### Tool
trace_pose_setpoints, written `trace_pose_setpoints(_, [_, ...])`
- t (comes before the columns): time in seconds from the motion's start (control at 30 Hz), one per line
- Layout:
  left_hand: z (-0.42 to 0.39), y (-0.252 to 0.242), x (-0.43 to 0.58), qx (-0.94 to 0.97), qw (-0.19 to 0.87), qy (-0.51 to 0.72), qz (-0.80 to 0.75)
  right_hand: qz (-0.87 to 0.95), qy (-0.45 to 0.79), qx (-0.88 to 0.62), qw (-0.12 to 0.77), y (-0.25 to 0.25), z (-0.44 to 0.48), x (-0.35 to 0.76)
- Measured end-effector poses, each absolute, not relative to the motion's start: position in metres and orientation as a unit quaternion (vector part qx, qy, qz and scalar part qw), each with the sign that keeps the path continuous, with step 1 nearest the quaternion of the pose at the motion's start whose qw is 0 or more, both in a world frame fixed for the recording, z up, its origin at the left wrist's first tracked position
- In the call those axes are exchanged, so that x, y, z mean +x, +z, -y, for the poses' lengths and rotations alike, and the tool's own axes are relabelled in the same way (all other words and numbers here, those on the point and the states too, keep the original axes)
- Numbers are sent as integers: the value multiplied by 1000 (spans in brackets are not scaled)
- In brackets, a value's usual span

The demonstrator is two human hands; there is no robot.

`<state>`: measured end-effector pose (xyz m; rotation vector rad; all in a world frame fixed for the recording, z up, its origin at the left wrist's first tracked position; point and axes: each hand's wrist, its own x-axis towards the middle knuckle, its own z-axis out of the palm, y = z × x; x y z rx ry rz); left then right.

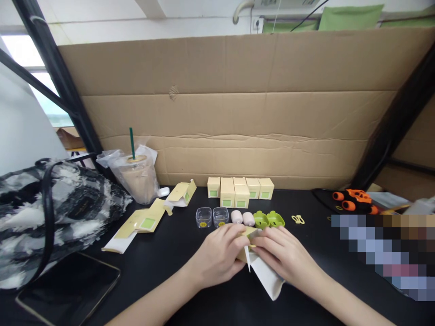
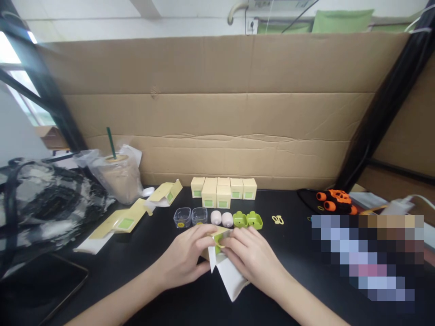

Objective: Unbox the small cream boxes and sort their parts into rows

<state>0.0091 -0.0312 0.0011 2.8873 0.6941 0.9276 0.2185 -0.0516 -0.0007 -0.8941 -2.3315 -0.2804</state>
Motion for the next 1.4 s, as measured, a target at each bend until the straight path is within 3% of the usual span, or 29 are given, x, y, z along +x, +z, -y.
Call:
trace_pose_setpoints(0.13, [29,6,7,920,15,311,-238,870,-69,-328,362,7,57,221])
trace_pose_setpoints(0.3, [25,10,3,917,-75,330,-212,889,-24,-288,355,7,57,227])
trace_pose_setpoints(0.4, [21,10,2,906,-105,364,-191,878,7,-263,399,2,56,227])
trace_pose_setpoints(0.57, [20,11,-1,899,-52,384,-205,739,122,-321,580,4,59,226])
trace_pose_setpoints(0.67, [20,13,-2,855,53,435,-277,660,119,-385,635,14,57,235])
trace_pose_setpoints(0.73, [19,16,-1,778,176,490,-350,678,103,-414,599,20,55,242])
trace_pose_setpoints(0.83, [17,22,3,627,407,553,-368,789,106,-421,436,21,52,245])
trace_pose_setpoints(0.97, [20,28,8,496,624,518,-312,873,103,-407,248,14,51,235])
trace_pose_setpoints(1.07, [25,29,9,463,682,497,-273,882,51,-403,239,11,52,231])
trace_pose_setpoints(1.27, [37,28,16,444,726,459,-255,864,-195,-303,351,12,54,231])
trace_pose_setpoints(1.4, [41,23,21,442,726,446,-280,867,-306,-224,324,13,54,227])
